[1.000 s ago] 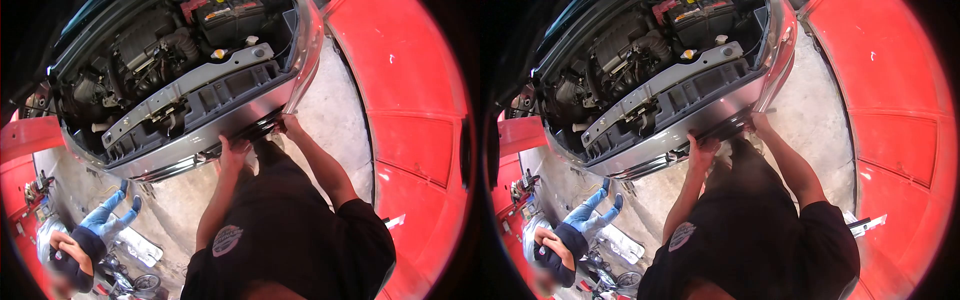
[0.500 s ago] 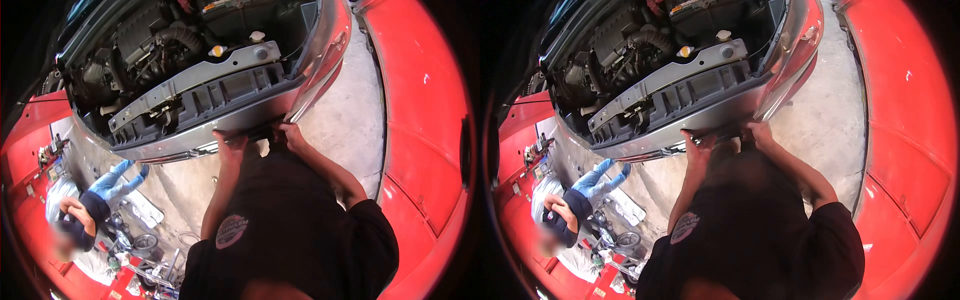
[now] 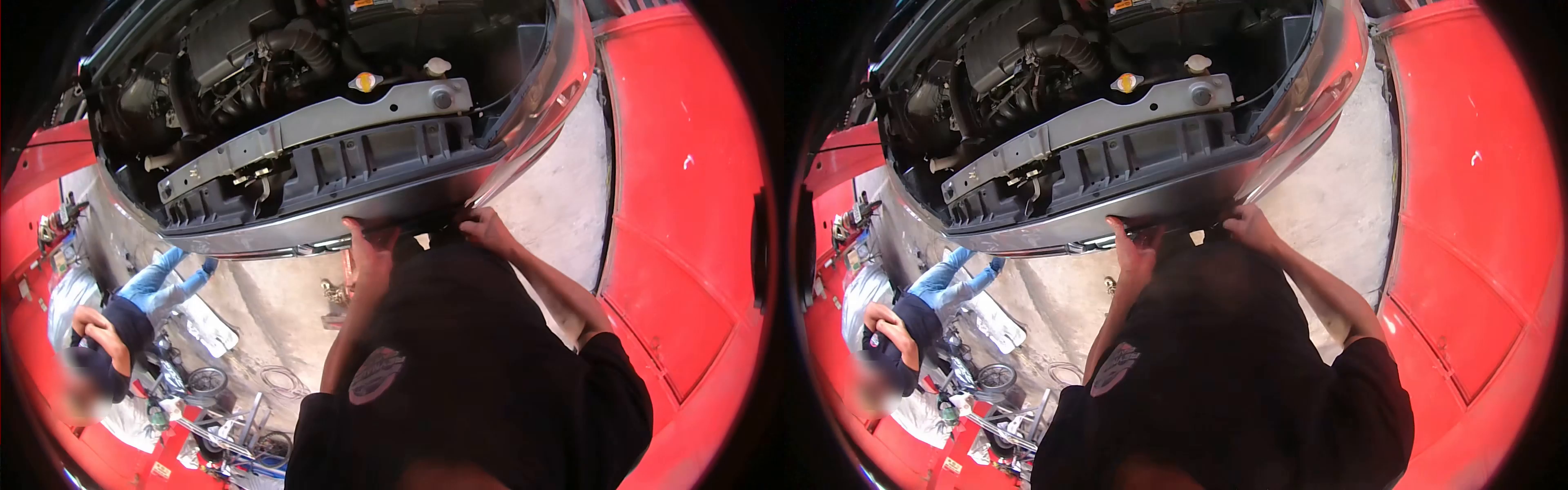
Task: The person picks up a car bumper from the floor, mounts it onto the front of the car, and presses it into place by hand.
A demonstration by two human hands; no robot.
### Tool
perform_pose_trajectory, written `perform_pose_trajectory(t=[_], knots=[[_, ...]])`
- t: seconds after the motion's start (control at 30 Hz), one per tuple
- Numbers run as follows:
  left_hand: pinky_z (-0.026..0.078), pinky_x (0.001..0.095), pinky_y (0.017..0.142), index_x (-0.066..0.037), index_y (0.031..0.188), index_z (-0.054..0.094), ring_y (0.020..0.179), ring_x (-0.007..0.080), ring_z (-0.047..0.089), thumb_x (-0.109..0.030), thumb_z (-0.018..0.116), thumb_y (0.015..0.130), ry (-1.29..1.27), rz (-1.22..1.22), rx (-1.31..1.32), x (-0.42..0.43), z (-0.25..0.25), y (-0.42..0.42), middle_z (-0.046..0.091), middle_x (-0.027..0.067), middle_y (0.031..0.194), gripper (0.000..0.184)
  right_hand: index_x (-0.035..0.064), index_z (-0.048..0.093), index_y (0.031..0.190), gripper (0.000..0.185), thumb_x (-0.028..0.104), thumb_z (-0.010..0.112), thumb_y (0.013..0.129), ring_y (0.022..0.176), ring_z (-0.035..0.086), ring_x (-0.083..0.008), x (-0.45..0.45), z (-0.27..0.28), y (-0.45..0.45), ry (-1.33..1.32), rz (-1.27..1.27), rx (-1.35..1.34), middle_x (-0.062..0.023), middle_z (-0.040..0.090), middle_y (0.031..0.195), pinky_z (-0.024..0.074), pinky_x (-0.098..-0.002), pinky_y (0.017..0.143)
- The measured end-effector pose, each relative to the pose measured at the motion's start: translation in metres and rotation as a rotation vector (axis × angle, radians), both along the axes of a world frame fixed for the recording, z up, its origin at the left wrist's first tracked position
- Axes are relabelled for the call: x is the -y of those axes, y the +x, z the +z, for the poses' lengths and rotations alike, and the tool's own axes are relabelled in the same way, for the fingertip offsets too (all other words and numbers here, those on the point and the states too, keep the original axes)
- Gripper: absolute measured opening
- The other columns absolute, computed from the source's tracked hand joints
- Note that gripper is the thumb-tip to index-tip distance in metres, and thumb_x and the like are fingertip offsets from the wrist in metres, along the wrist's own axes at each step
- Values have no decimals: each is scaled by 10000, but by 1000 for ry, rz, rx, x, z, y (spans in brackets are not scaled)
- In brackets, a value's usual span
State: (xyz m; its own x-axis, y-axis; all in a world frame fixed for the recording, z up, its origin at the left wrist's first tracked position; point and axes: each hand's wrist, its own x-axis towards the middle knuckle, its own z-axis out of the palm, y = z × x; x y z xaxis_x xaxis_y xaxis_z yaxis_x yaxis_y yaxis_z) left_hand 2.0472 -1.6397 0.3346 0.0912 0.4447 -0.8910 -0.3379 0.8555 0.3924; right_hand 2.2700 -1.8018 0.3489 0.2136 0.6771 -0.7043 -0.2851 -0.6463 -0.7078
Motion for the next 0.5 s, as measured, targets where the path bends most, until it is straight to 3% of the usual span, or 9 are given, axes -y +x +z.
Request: perform_pose_trajectory(t=[0.07, 0.17, 0.23, 0.3, 0.4, 0.5], knots=[[463, 591, 1043, -141, 1455, 349, 1201, 391, 524, -723, 590, 860, -1, -21, 35, -3, -5, -3, 487, 203, 1332, 867, -7, 677, 1136, 272, 73, 619, 883, 724, 598, -113, -14, 24, -3, 162, 89, 227, -39, 627, 836, 486, -287, 634], [462, 574, 1050, -156, 1488, 299, 1179, 404, 520, -758, 610, 817, -17, -70, 81, 1, -18, -15, 446, 228, 1330, 954, 14, 689, 1108, 216, 80, 614, 916, 730, 627, -189, -49, 49, 43, 380, 57, 866, -80, 621, 825, 497, -322, 637], [460, 568, 1049, -162, 1496, 294, 1179, 406, 521, -764, 608, 815, -4, -73, 87, 1, -21, -14, 442, 232, 1338, 962, 7, 691, 1048, 167, 91, 615, 925, 789, 654, -299, -78, 54, 82, 356, 73, 1322, -143, 631, 857, 522, -390, 667], [459, 563, 1047, -163, 1499, 292, 1183, 407, 519, -762, 605, 819, 22, -73, 61, 1, -20, -13, 437, 229, 1352, 958, 18, 690, 1023, 187, 157, 651, 904, 878, 657, -372, -101, 40, 112, 218, 144, 1282, -172, 669, 916, 533, -453, 743], [459, 559, 1039, -168, 1493, 308, 1158, 400, 529, -771, 579, 831, 3, -68, 83, -2, -18, -12, 443, 226, 1356, 935, 70, 712, 1051, 262, 252, 673, 867, 932, 679, -382, -124, 17, 130, -22, 569, 1239, -178, 703, 942, 556, -447, 802], [476, 548, 1000, -178, 1435, 436, 1188, 319, 560, -735, 550, 884, -43, -64, -2, -2, 3, -4, 539, 118, 1373, 792, 61, 729, 1004, 330, 326, 728, 807, 957, 691, -366, -139, 13, 128, -191, 579, 1207, -185, 713, 983, 556, -442, 824]])
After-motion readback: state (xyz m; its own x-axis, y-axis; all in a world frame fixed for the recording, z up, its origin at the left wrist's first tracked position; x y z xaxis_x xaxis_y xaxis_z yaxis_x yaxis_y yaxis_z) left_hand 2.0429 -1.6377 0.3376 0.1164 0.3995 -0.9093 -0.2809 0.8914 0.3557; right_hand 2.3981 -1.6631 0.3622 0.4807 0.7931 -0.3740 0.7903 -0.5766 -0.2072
